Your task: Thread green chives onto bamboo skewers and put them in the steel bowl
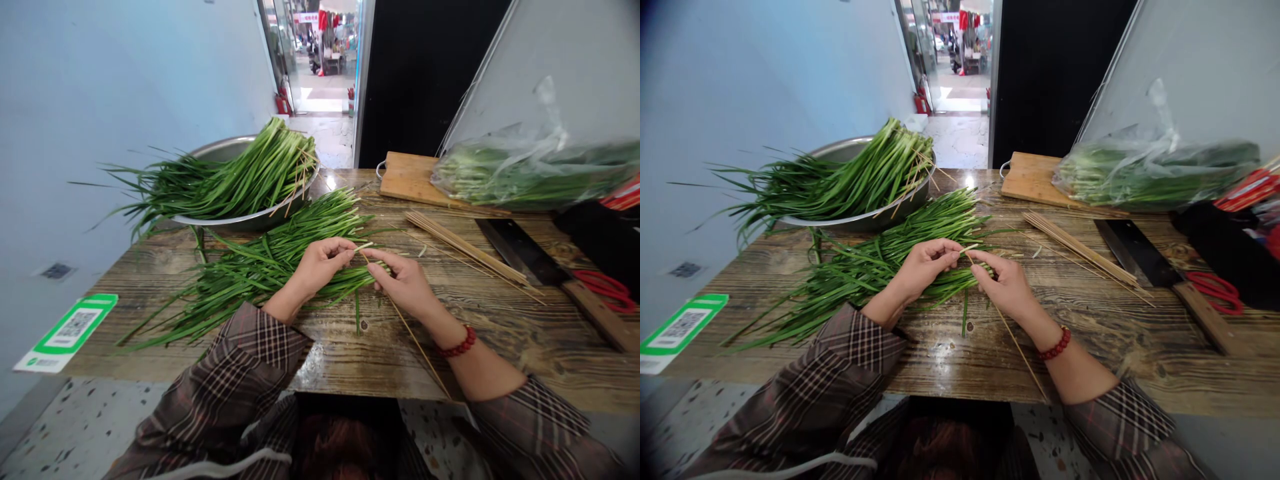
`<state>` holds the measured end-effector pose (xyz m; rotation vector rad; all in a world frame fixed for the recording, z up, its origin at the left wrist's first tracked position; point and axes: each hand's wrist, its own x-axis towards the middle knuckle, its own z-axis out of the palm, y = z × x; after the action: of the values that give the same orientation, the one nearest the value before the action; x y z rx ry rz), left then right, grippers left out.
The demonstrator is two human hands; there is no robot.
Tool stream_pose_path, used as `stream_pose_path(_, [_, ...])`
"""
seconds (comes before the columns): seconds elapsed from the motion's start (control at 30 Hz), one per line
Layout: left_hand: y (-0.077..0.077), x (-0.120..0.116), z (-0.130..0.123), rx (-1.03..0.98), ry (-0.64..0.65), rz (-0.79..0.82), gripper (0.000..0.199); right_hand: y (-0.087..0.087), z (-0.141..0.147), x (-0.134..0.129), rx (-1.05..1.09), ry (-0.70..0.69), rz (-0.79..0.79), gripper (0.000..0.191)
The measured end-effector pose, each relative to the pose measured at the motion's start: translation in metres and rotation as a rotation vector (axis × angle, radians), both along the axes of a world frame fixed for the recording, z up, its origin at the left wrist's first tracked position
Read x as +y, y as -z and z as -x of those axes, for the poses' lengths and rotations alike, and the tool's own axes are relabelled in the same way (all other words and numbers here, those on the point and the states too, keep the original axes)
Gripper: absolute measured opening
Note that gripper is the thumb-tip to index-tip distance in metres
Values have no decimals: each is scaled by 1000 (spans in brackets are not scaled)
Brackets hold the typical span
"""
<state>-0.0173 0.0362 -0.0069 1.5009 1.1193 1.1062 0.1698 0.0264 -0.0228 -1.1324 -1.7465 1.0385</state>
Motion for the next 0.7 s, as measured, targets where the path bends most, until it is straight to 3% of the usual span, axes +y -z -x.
stream_pose_path(0.33, [-3,-1,0,26,-17,9,21,0,1,0,24,2,-16,33])
stream_pose_path(0.7, [1,0,1,124,-32,-123,17,3,0,1,34,0,9,34])
